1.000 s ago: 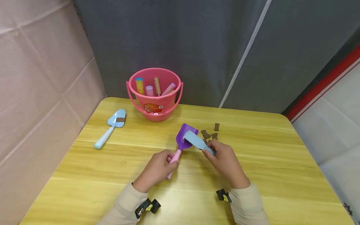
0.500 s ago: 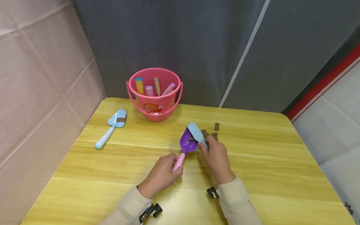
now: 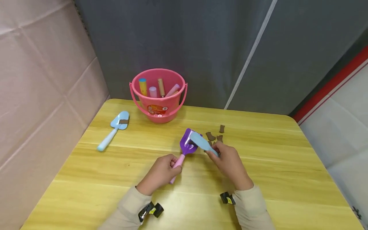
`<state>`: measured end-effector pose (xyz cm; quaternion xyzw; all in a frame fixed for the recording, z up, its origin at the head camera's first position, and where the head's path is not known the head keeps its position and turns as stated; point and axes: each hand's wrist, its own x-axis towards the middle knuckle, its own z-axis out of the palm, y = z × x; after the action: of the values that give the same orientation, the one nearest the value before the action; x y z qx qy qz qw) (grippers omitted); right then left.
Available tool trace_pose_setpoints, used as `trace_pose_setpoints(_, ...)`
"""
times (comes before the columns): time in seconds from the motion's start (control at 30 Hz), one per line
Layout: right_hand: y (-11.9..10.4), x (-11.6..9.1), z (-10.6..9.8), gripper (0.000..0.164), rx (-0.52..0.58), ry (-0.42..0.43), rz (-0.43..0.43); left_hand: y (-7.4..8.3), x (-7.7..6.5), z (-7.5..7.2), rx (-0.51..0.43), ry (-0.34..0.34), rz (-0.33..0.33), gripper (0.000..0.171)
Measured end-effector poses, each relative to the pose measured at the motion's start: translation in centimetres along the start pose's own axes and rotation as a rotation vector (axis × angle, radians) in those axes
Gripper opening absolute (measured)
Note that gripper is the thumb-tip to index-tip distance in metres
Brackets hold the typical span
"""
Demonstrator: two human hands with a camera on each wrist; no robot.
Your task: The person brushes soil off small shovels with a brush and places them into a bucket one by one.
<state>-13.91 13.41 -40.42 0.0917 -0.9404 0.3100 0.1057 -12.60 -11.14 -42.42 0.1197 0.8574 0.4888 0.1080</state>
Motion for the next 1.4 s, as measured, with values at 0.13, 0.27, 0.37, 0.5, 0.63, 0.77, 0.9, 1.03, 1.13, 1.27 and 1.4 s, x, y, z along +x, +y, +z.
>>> trace_pose_setpoints(0.13, -0.6, 0.1, 0.7, 0.018, -0.056, -0.024, -0.039, 0.5, -0.5, 0.3, -0.006, -0.027, 0.02, 0.013)
trace_pose_setpoints(0.27, -1.0, 0.4, 1.3, 0.021, -0.06, 0.062, -0.016, 1.0, -1.0, 0.8, -0.006, -0.039, 0.052, 0.013)
trace_pose_setpoints(0.37, -1.0, 0.8, 1.5, 0.021, -0.064, 0.106, 0.008, 1.4, -1.4, 1.1, -0.018, -0.05, 0.062, 0.013)
trace_pose_setpoints(0.5, -0.7, 1.3, 0.9, 0.019, -0.037, 0.153, 0.06, 1.6, -1.7, 1.2, -0.032, -0.095, 0.048, 0.013)
trace_pose_setpoints(0.63, -0.2, 1.2, -0.5, 0.017, 0.039, 0.203, 0.107, 1.7, -1.5, 0.5, -0.011, -0.035, 0.036, 0.013)
trace_pose_setpoints(0.77, 0.0, 0.4, -1.3, 0.015, 0.072, 0.2, 0.077, 1.6, -1.1, -0.3, -0.024, -0.002, 0.024, 0.014)
trace_pose_setpoints(0.9, -0.6, -0.3, -1.0, 0.015, 0.03, 0.061, -0.076, 1.5, -1.0, -0.5, -0.028, 0.009, 0.016, 0.014)
trace_pose_setpoints(1.03, -1.4, -0.4, -0.1, 0.017, -0.044, -0.052, -0.195, 1.4, -0.9, -0.3, -0.017, 0.02, 0.028, 0.013)
trace_pose_setpoints(1.13, -1.5, -0.2, 0.4, 0.017, -0.05, -0.058, -0.166, 1.3, -1.0, 0.0, -0.016, 0.01, 0.03, 0.013)
trace_pose_setpoints(1.27, -0.9, 0.1, 0.6, 0.016, -0.047, 0.011, -0.054, 1.2, -1.1, 0.2, -0.008, 0.005, 0.014, 0.012)
trace_pose_setpoints(1.4, 0.0, 0.4, 0.2, 0.019, -0.075, 0.153, 0.03, 0.9, -1.1, 0.1, 0.005, 0.007, -0.009, 0.013)
